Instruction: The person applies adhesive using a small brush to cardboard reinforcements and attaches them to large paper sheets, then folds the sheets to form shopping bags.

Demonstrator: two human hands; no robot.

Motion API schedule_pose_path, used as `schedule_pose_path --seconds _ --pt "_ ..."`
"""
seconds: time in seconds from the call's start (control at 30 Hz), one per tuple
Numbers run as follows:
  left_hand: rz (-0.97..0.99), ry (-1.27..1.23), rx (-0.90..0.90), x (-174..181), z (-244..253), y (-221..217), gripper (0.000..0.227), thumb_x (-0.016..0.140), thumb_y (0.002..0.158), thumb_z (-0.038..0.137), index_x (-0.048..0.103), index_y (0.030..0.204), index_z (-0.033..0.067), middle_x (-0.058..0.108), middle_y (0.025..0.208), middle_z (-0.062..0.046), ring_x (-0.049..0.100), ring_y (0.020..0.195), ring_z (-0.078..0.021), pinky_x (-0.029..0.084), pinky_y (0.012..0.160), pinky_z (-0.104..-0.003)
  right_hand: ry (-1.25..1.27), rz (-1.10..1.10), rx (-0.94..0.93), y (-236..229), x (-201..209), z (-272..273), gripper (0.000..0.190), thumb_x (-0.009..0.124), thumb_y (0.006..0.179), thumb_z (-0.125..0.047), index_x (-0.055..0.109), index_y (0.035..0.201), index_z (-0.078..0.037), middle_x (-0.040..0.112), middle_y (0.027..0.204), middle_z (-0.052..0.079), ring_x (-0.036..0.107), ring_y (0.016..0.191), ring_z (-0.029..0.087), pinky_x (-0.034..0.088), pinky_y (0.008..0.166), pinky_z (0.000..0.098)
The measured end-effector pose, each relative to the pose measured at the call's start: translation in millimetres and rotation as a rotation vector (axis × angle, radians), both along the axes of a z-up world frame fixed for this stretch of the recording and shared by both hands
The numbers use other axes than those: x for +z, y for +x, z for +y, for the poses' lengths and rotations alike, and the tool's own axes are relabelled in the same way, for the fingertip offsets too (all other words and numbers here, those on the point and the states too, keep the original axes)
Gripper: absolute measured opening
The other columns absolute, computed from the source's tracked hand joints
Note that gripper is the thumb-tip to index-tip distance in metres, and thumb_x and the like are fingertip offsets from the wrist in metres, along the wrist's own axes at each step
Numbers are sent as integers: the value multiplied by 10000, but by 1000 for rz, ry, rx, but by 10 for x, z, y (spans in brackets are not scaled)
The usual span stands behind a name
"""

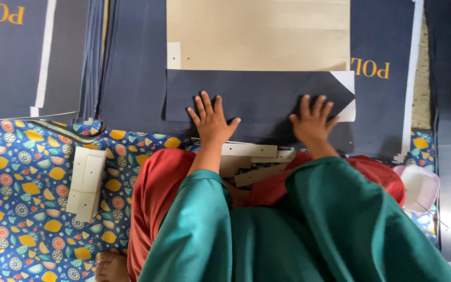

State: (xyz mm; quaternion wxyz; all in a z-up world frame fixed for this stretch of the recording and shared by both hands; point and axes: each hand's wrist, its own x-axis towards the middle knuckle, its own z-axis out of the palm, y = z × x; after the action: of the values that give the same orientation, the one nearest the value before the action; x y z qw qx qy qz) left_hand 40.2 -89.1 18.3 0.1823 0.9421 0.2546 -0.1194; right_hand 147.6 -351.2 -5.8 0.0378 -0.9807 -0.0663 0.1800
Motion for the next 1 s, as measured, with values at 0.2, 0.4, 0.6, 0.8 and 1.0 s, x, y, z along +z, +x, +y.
schedule_pose_path --seconds 0.2,0.4,0.6,0.8,1.0 --pt "43 -52 6 82 -14 -7 923 657 914 570 254 1631 150 13 1726 -223 -56 1596 -393 -146 1211 -653 -165 236 -245 445 222 -862 855 413 1012 -634 0 1692 -320 -104 1741 152 -165 1572 415 -173 1114 790" --pt "109 -16 -8 -1 13 49 987 579 890 676 182 1643 178 -105 1712 -183 -127 1575 -387 -121 1209 -644 -253 335 -447 578 493 -1139 917 398 955 -677 -113 1653 -370 -233 1719 107 -201 1571 399 -63 1162 788" --pt "141 38 -58 89 54 77 1010 568 877 726 193 1629 166 -39 1713 -216 -43 1576 -426 -6 1206 -679 -64 15 -221 530 449 -838 750 544 1035 -291 170 1671 -150 -86 1714 167 -104 1564 367 12 1202 690" --pt "141 -109 -15 -8 123 18 999 530 923 698 36 1668 254 -232 1703 -90 -216 1576 -326 -152 1239 -592 -55 361 184 84 -73 -194 899 302 944 -678 -109 1656 -313 -301 1705 70 -262 1576 317 -138 1250 567" --pt "197 -198 141 229 319 -65 1074 542 865 761 -7 1666 303 -288 1687 -114 -267 1561 -353 -149 1215 -629 -6 419 143 120 -81 -255 845 269 952 -658 -122 1648 -380 -373 1686 -12 -329 1563 250 -196 1240 508"
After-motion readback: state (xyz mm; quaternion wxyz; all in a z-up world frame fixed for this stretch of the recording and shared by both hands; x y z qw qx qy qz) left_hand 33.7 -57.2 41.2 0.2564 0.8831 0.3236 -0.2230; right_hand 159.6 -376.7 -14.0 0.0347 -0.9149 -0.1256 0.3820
